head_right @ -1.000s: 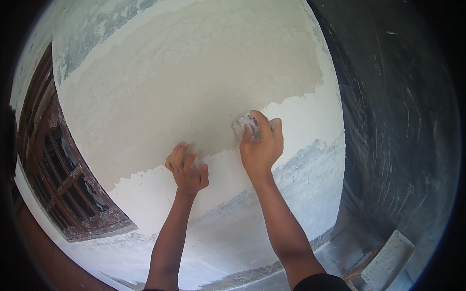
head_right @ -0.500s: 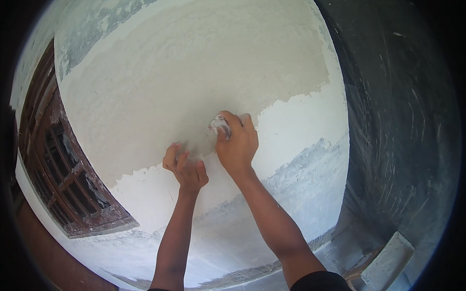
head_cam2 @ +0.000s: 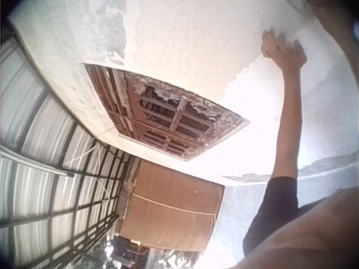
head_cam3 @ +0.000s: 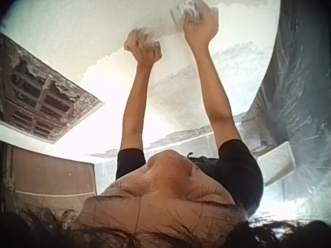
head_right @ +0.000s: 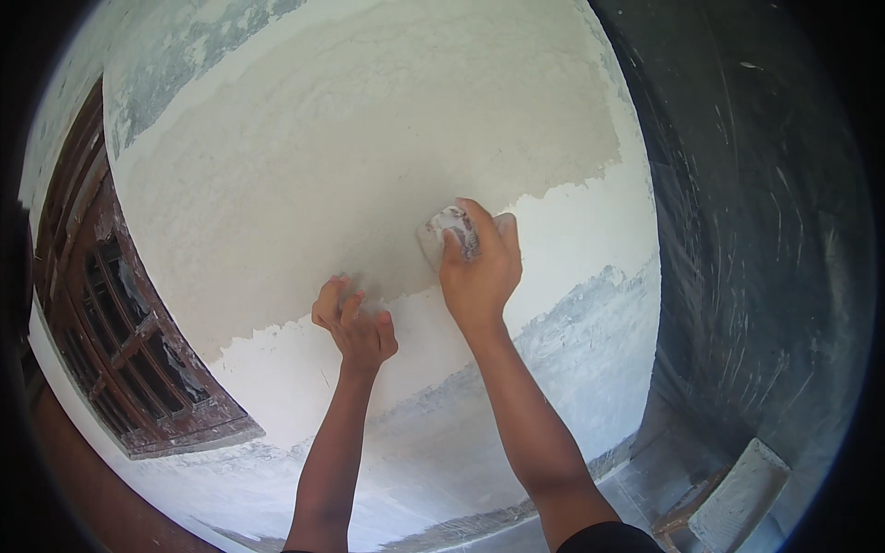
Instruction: The person applies putty to a wall surface with a putty knife, smoothing it out before painting.
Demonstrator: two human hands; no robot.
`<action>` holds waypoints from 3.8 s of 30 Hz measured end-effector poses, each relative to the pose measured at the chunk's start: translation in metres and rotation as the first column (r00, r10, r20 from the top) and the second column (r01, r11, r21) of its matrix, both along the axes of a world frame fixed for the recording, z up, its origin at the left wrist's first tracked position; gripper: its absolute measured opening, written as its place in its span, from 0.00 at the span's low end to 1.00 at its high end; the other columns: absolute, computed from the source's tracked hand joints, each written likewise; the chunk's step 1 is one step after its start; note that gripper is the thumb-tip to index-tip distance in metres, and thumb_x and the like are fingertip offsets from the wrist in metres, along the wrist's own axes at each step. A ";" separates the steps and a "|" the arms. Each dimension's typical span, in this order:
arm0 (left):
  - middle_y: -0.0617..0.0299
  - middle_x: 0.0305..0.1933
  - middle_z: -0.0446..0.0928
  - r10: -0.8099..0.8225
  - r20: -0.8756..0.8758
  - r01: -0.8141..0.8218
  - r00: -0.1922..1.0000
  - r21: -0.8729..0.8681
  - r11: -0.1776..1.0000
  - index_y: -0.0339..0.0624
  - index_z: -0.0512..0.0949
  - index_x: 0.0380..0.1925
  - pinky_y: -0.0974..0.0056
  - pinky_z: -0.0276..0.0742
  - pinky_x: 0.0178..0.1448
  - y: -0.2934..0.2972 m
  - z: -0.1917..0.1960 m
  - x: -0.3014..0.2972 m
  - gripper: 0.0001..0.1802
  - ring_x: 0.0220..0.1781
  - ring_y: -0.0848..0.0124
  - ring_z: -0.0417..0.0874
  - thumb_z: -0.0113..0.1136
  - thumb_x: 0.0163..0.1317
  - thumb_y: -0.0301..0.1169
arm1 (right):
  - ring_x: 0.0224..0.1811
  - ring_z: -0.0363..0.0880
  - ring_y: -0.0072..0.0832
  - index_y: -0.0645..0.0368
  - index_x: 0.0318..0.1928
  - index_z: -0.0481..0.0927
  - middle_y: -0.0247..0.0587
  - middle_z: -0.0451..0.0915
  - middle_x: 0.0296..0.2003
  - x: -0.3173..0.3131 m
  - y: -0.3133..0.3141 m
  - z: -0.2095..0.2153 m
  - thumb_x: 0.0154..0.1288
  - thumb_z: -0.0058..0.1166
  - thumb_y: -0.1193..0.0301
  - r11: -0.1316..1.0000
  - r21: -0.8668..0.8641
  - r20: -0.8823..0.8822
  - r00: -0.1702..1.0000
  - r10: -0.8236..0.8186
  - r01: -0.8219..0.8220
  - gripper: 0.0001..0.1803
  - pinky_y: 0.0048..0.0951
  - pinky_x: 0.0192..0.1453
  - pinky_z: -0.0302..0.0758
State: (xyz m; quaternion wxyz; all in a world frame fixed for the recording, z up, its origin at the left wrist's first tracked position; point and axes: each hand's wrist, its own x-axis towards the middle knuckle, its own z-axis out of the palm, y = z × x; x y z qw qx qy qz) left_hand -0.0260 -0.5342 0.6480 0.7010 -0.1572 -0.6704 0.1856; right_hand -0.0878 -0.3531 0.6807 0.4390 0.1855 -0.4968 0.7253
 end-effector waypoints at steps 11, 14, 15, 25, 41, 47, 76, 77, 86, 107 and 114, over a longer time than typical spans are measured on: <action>0.51 0.59 0.66 0.021 -0.001 -0.021 1.000 -0.003 1.000 0.46 0.65 0.54 0.52 0.52 0.61 0.004 0.004 0.001 0.20 0.62 0.55 0.67 0.47 0.67 0.44 | 0.33 0.77 0.39 0.55 0.48 0.82 0.42 0.73 0.32 -0.026 0.017 -0.014 0.50 0.63 0.82 1.000 -0.014 0.045 0.999 0.004 -0.003 0.21 0.35 0.37 0.74; 0.51 0.59 0.66 0.033 0.012 -0.033 0.999 0.002 0.999 0.46 0.65 0.53 0.52 0.52 0.60 0.006 0.003 0.001 0.20 0.62 0.55 0.67 0.47 0.67 0.44 | 0.35 0.78 0.40 0.52 0.47 0.83 0.43 0.73 0.33 -0.035 0.019 -0.015 0.50 0.63 0.81 0.997 0.028 0.080 0.994 -0.073 0.071 0.21 0.36 0.39 0.74; 0.49 0.60 0.66 0.039 0.024 -0.038 0.999 -0.009 0.999 0.44 0.64 0.56 0.52 0.51 0.60 0.005 0.003 0.001 0.22 0.63 0.54 0.66 0.46 0.68 0.44 | 0.36 0.78 0.40 0.51 0.47 0.83 0.43 0.73 0.33 -0.035 0.020 -0.012 0.50 0.64 0.81 0.995 0.041 0.085 0.992 -0.096 0.093 0.22 0.36 0.40 0.74; 0.49 0.60 0.66 0.039 0.033 -0.040 0.999 0.010 0.999 0.46 0.64 0.56 0.52 0.51 0.60 0.001 0.005 0.005 0.22 0.63 0.55 0.67 0.47 0.68 0.45 | 0.37 0.79 0.41 0.56 0.49 0.82 0.42 0.75 0.36 -0.029 0.018 -0.023 0.50 0.62 0.83 0.994 -0.033 0.180 0.978 -0.100 0.108 0.22 0.36 0.39 0.75; 0.47 0.60 0.66 0.034 0.024 -0.034 0.999 0.005 0.999 0.45 0.63 0.57 0.52 0.50 0.61 0.006 0.002 -0.002 0.23 0.62 0.55 0.67 0.45 0.69 0.46 | 0.39 0.79 0.41 0.54 0.48 0.82 0.42 0.76 0.38 -0.005 -0.022 0.004 0.48 0.65 0.80 0.980 0.199 -0.155 0.988 0.031 0.001 0.23 0.39 0.40 0.74; 0.46 0.60 0.65 0.014 0.021 -0.014 1.000 0.001 1.000 0.45 0.63 0.57 0.52 0.51 0.61 0.004 0.003 0.004 0.23 0.63 0.54 0.66 0.45 0.69 0.46 | 0.36 0.79 0.38 0.53 0.47 0.82 0.40 0.76 0.36 -0.019 0.006 0.021 0.51 0.64 0.79 0.997 -0.072 -0.028 0.999 -0.043 0.041 0.20 0.38 0.39 0.71; 0.44 0.62 0.55 -0.213 -0.141 0.232 0.967 0.136 0.963 0.40 0.60 0.57 0.48 0.60 0.65 -0.006 0.000 0.002 0.21 0.65 0.53 0.56 0.43 0.71 0.40 | 0.44 0.77 0.34 0.48 0.49 0.81 0.36 0.76 0.40 -0.009 -0.028 0.029 0.52 0.63 0.76 0.972 0.228 -0.116 0.993 -0.025 0.051 0.21 0.38 0.46 0.61; 0.44 0.62 0.55 -0.193 -0.122 0.207 0.974 0.114 0.972 0.40 0.60 0.57 0.48 0.60 0.65 -0.005 0.001 0.002 0.21 0.65 0.52 0.56 0.43 0.71 0.40 | 0.44 0.77 0.33 0.50 0.49 0.81 0.35 0.77 0.40 -0.022 -0.009 0.031 0.52 0.64 0.77 0.978 0.142 -0.023 0.988 -0.153 0.155 0.21 0.38 0.46 0.61; 0.43 0.61 0.56 -0.106 -0.045 0.110 0.993 0.098 0.989 0.38 0.61 0.56 0.48 0.59 0.64 -0.002 -0.001 0.002 0.22 0.65 0.52 0.57 0.45 0.70 0.41 | 0.41 0.76 0.34 0.49 0.49 0.81 0.36 0.75 0.37 -0.019 -0.012 -0.003 0.52 0.63 0.76 0.984 0.171 -0.071 0.997 -0.029 0.041 0.21 0.37 0.44 0.61; 0.53 0.56 0.69 0.034 0.002 -0.034 0.999 0.048 0.998 0.48 0.66 0.53 0.54 0.49 0.59 0.007 0.002 0.004 0.20 0.61 0.57 0.67 0.44 0.67 0.46 | 0.38 0.76 0.35 0.50 0.47 0.82 0.36 0.76 0.36 -0.019 -0.002 -0.047 0.49 0.64 0.79 0.994 0.094 0.050 0.998 0.043 -0.048 0.21 0.35 0.44 0.64; 0.53 0.55 0.69 0.045 -0.001 -0.045 0.999 0.036 0.998 0.47 0.66 0.52 0.53 0.50 0.59 0.004 0.002 0.001 0.20 0.61 0.57 0.67 0.45 0.67 0.47 | 0.33 0.80 0.37 0.55 0.48 0.82 0.39 0.75 0.34 0.021 -0.002 -0.038 0.52 0.63 0.80 0.939 0.279 -0.220 0.965 -0.143 0.203 0.20 0.37 0.36 0.74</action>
